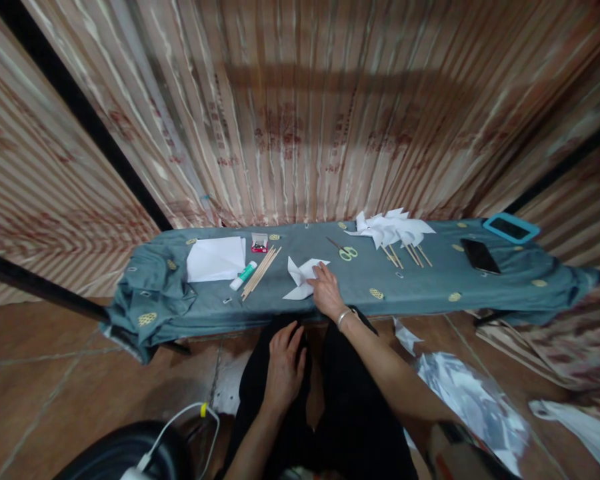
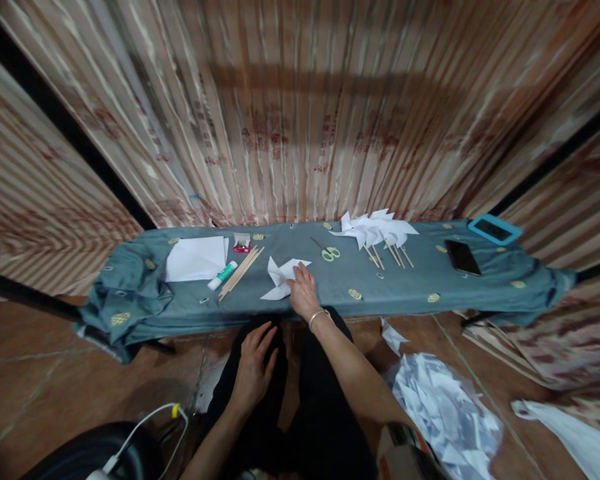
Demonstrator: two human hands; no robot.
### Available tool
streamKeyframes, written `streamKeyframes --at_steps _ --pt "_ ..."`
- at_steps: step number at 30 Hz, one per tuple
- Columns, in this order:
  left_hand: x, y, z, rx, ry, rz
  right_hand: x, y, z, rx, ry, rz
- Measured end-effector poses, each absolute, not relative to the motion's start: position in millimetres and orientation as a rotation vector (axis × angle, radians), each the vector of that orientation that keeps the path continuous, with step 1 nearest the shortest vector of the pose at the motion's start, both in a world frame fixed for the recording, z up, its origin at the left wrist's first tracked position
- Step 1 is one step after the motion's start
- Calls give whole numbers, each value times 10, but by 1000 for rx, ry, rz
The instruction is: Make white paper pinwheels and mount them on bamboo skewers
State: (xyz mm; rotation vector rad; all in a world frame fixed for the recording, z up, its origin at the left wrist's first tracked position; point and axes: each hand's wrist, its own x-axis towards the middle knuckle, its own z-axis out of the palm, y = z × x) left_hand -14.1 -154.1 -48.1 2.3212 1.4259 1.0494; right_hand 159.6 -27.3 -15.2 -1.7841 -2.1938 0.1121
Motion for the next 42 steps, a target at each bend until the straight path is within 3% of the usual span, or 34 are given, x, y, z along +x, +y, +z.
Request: streamKeyframes --at_steps 11,33,42 --pt "-166 -1552 -463 2290 1437 1038 1608 -240 -173 -1858 -1925 324" --pt "-183 -1494 -494 2384 1464 1048 1576 -263 -126 -1791 -2240 127" --pt "-166 -1501 -482 2379 1457 1047 1620 -182 -152 -1771 -2222 187"
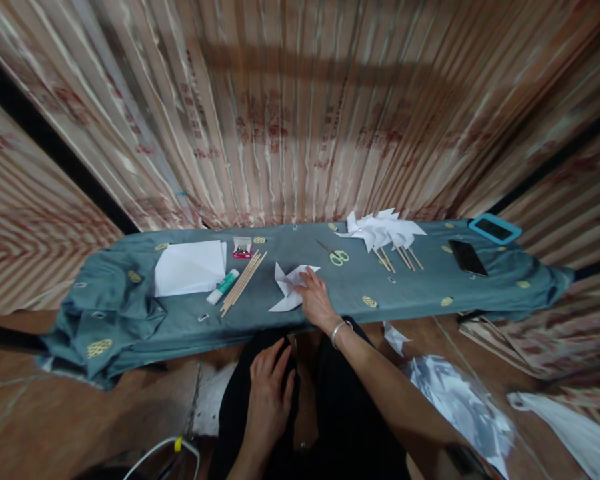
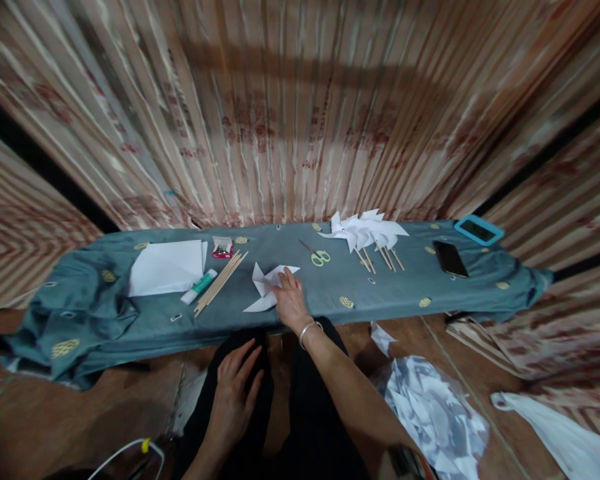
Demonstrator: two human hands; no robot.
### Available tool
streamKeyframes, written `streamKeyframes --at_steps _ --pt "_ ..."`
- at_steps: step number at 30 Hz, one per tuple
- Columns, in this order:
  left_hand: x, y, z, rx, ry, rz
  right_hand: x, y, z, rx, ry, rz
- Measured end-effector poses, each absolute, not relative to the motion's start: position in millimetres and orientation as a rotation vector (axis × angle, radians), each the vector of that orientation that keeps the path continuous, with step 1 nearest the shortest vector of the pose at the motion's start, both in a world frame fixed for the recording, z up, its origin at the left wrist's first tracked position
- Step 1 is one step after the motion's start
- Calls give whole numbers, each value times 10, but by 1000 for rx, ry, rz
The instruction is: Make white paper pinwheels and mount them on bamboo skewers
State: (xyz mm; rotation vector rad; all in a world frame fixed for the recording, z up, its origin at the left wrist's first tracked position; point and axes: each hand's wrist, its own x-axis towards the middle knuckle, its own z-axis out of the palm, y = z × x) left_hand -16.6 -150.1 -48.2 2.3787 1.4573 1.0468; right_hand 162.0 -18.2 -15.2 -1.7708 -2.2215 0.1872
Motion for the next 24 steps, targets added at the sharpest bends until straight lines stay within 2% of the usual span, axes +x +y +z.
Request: streamKeyframes --at_steps 24 --pt "-149 -1485 -430 2369 1433 1051 1656 -149 -189 -1762 -2205 184"
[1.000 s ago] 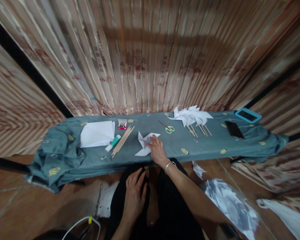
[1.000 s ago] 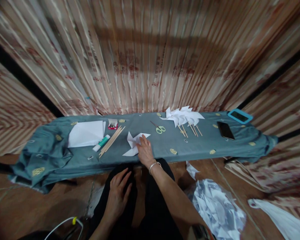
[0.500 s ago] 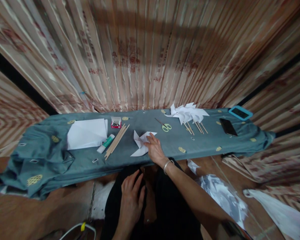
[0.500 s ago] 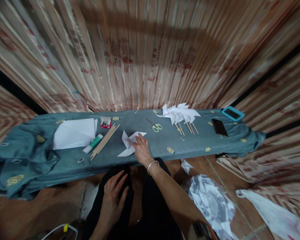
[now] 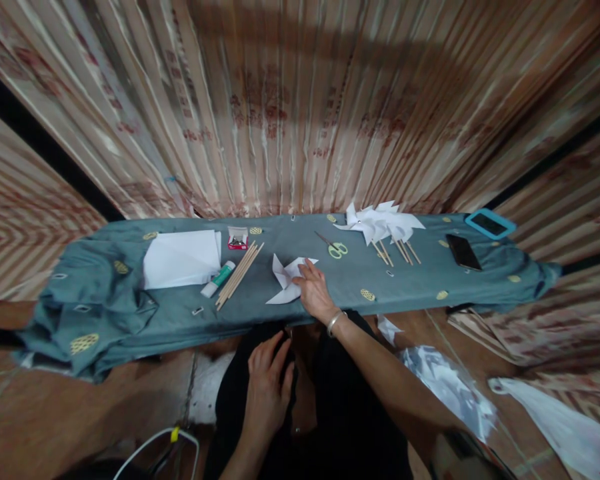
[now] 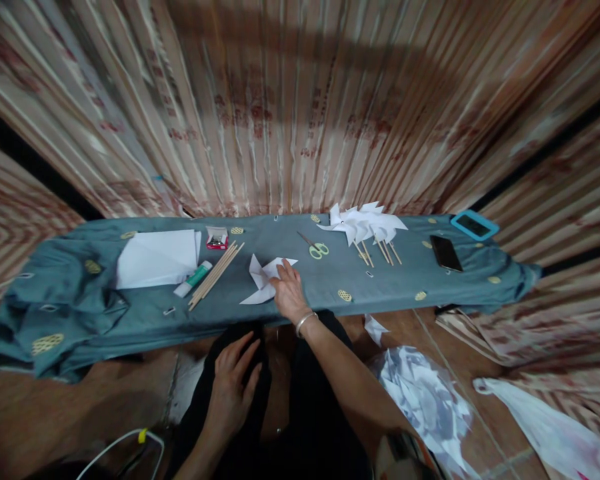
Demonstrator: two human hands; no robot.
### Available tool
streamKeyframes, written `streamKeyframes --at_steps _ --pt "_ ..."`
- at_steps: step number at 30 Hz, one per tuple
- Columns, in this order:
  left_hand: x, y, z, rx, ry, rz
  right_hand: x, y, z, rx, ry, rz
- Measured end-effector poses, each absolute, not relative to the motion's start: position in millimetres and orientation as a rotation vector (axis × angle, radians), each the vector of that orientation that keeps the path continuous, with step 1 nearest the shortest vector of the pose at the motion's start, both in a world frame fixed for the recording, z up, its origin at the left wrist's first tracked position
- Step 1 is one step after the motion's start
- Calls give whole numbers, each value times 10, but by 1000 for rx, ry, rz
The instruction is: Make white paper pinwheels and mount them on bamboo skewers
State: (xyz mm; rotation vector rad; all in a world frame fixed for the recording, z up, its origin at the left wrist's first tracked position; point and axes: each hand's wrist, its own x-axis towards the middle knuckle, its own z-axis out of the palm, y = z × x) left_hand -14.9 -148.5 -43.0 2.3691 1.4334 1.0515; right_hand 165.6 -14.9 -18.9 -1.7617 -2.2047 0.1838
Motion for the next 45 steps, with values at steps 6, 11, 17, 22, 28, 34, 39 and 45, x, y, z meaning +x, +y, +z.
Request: streamKeyframes --at_steps 6,11,17,22,28,34,39,45 --pt "-139 -1550 -408 2352 1423 1032 1667 -209 -212 -1823 -2023 267" --pt "-152 -1623 -356 2335 1441 1021 1684 -124 -251 -1782 -1877 362" --pt "-180 -1584 -242 2147 1474 1088 1752 38 -365 -1618 -1719 447" --pt "-120 -1428 -67 1905 1452 1119 1767 152 -431 -1536 -1605 501" --pt "-47 -1054 43 1721 1424 1227 1825 190 -351 -1593 -1498 520" --pt "56 -553 6 1385 1438 1277 1963 20 -174 -1768 -1423 507" --pt "179 -169 2 918 1411 1297 1956 -41 -93 -1882 -1434 563" --pt "129 27 37 747 1395 1189 1885 51 -68 -1926 -1419 597"
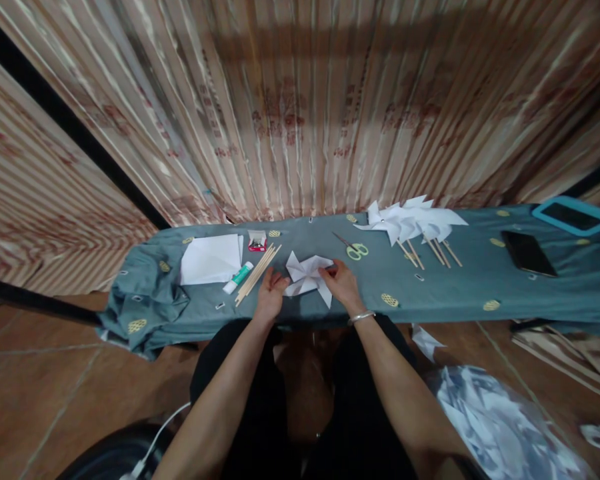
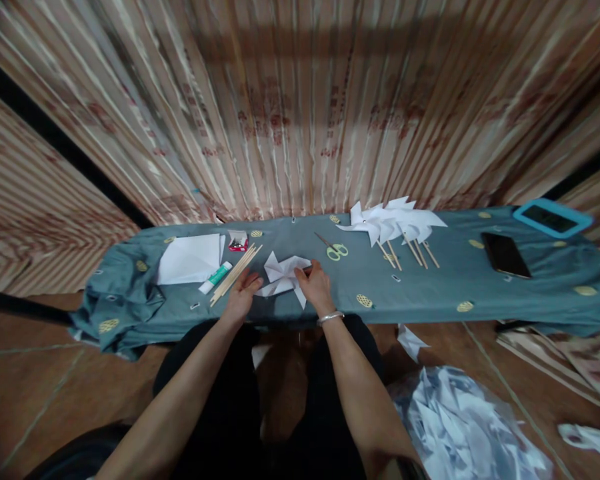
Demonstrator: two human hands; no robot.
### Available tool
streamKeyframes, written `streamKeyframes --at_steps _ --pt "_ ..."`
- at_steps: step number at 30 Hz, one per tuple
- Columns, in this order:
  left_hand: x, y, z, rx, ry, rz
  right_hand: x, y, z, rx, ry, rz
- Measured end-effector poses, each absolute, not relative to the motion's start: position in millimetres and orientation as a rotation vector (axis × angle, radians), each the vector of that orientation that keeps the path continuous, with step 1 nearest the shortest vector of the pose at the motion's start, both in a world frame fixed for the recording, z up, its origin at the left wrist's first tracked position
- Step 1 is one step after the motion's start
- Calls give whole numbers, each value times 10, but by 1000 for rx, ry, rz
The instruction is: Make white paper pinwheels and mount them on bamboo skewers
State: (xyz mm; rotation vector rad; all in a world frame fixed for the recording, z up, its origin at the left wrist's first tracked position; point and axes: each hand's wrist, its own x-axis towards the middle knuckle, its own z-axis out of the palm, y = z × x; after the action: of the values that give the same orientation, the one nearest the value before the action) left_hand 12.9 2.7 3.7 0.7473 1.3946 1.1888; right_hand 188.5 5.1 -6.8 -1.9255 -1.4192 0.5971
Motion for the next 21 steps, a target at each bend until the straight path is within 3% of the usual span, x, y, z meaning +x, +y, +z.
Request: streamKeyframes --at_steps 13,21 --pt "10 95 -65 844 1355 1222 1761 199 -213 -1684 -1124 782" --pt "-45 111 -33 844 1310 1256 1800 178 -180 -1171 -712 1130"
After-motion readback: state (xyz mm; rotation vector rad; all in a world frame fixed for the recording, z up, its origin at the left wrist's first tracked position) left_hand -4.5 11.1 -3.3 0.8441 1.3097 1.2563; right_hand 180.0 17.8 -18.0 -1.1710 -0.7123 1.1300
